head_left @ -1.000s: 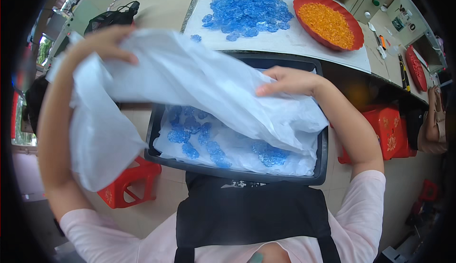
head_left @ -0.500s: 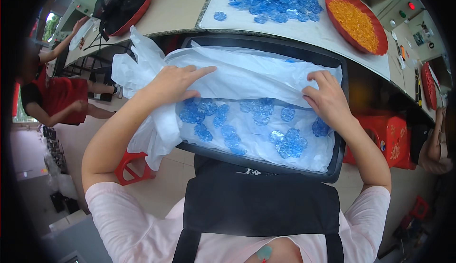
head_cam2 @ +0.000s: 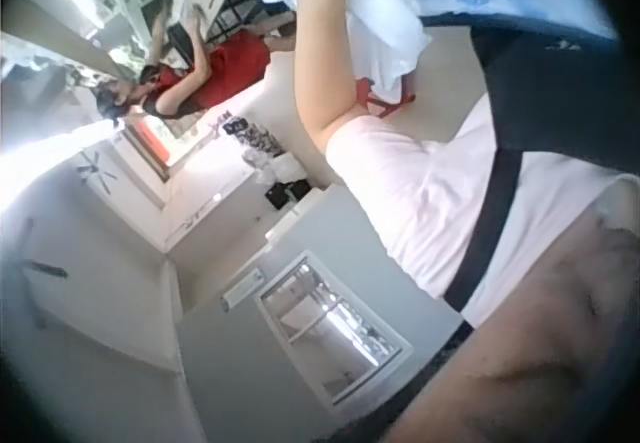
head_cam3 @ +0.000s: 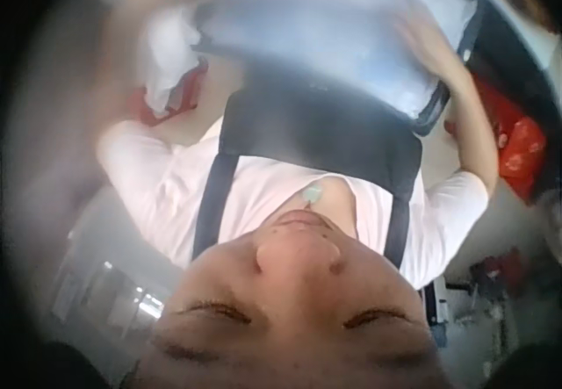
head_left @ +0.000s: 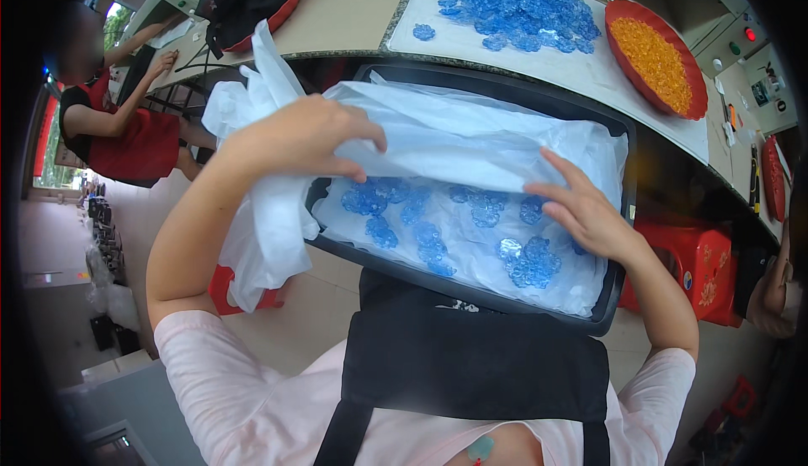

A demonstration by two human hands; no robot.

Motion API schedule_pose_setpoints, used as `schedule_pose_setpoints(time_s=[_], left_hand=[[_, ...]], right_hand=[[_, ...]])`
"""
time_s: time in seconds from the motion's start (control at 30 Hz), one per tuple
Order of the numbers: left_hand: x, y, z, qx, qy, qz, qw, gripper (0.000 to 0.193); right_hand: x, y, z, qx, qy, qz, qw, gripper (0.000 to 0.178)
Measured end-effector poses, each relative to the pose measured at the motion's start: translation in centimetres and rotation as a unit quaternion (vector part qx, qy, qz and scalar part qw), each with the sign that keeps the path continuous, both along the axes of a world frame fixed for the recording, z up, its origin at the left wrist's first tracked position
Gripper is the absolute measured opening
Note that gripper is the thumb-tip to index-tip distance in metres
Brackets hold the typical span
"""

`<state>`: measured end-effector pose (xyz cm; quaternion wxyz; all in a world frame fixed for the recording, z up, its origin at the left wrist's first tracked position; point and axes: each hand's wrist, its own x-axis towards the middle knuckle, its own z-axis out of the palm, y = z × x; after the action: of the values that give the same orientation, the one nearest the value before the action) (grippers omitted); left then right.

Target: The recorder organizes small blue and orange plastic flower-shaped parts on a workbench and begins gluing them together using a small adhesive bottle.

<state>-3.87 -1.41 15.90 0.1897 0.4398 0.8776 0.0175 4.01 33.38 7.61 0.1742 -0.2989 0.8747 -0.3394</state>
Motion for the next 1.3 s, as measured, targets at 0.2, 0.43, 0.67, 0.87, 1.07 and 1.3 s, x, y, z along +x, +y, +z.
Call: schedule_pose_setpoints(time_s=[0.2,0.43,0.67,0.87,1.07,1.3], left_hand=[[-2.0,3.5,9.0,0.569,0.283,0.332,0.697,0.025],[-1.0,8.3,-1.7,0.728,0.268,0.105,0.623,0.021],[5.5,8.3,-9.8,0.491,-0.064,0.236,0.836,0.033],[6.4,8.1,-8.3,0.474,-0.163,0.150,0.852,0.051],[5.8,3.3,-7.8,0.122,0.082,0.052,0.988,0.082],[5.3,3.9,-10.0,0.109,0.182,0.075,0.974,0.064]], right_hand=[[-0.4,-0.9,-0.3,0.076,0.258,-0.039,0.962,0.035],[1.3,-0.3,-0.3,0.007,0.213,0.055,0.975,0.030],[2.4,-0.5,4.4,-0.011,0.111,0.073,0.991,0.033],[2.3,-4.0,0.0,0.221,0.366,0.123,0.896,0.072],[0.5,-2.0,1.5,0.181,0.246,0.012,0.952,0.055],[-3.9,1.6,2.4,0.129,0.254,0.003,0.958,0.040]])
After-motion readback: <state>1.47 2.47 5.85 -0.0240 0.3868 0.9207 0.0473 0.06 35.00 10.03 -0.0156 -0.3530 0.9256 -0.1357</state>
